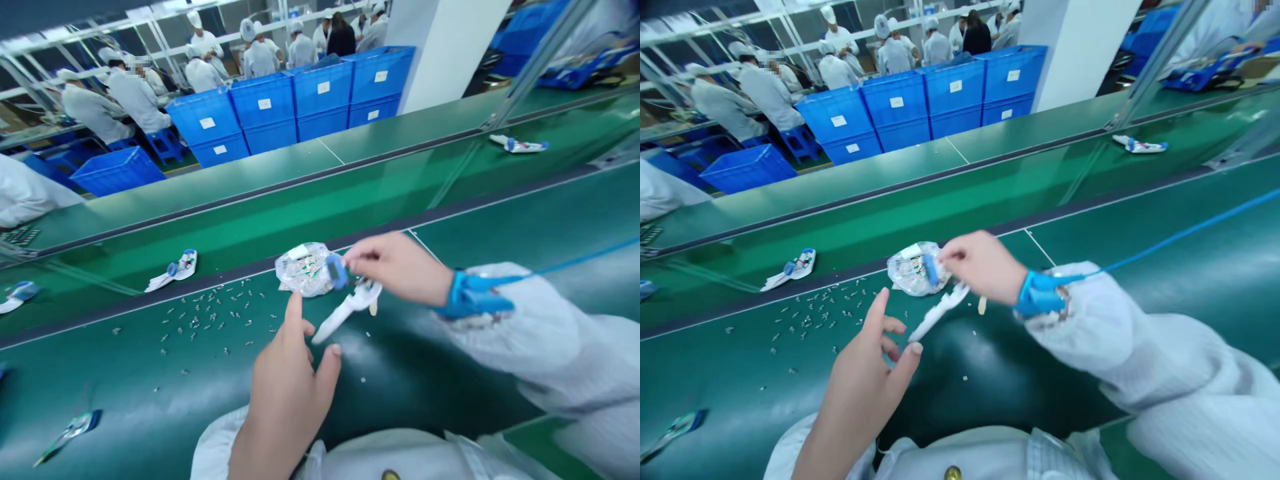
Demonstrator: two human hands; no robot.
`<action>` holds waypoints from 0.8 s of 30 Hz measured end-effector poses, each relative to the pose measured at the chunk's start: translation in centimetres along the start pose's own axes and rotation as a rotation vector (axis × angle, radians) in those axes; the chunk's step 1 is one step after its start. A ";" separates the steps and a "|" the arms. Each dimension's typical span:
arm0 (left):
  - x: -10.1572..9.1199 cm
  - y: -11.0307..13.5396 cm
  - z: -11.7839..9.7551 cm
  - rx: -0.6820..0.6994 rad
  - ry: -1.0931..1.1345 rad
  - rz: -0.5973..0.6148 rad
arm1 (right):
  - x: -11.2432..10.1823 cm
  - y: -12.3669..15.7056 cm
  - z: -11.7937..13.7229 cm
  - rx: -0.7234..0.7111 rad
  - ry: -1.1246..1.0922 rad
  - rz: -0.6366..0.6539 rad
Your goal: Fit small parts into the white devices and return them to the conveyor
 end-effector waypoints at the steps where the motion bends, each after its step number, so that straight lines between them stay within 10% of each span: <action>1: -0.3 -0.2 0.3 -0.001 -0.021 0.001 | -1.5 -1.7 -0.9 0.041 0.054 -0.134; 8: -3.0 -4.9 5.7 -0.123 -0.261 -0.029 | -8.0 -10.8 -8.4 0.316 0.134 -0.642; 18: -12.1 -15.6 21.9 -0.521 -0.530 -0.118 | -2.9 -5.6 -17.0 0.462 -0.232 -0.309; 24: -13.2 -18.9 25.6 -0.450 -0.533 0.110 | -2.8 -2.0 -18.4 0.435 -0.380 -0.313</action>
Point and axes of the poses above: each hand's wrist, its own y-axis away from the middle knuckle, its own x-axis out of the palm, z = x × y, the point moved 2 cm from there along -y, towards the middle knuckle, and after that the axes turned 5 degrees about y, right-handed, at the moved point
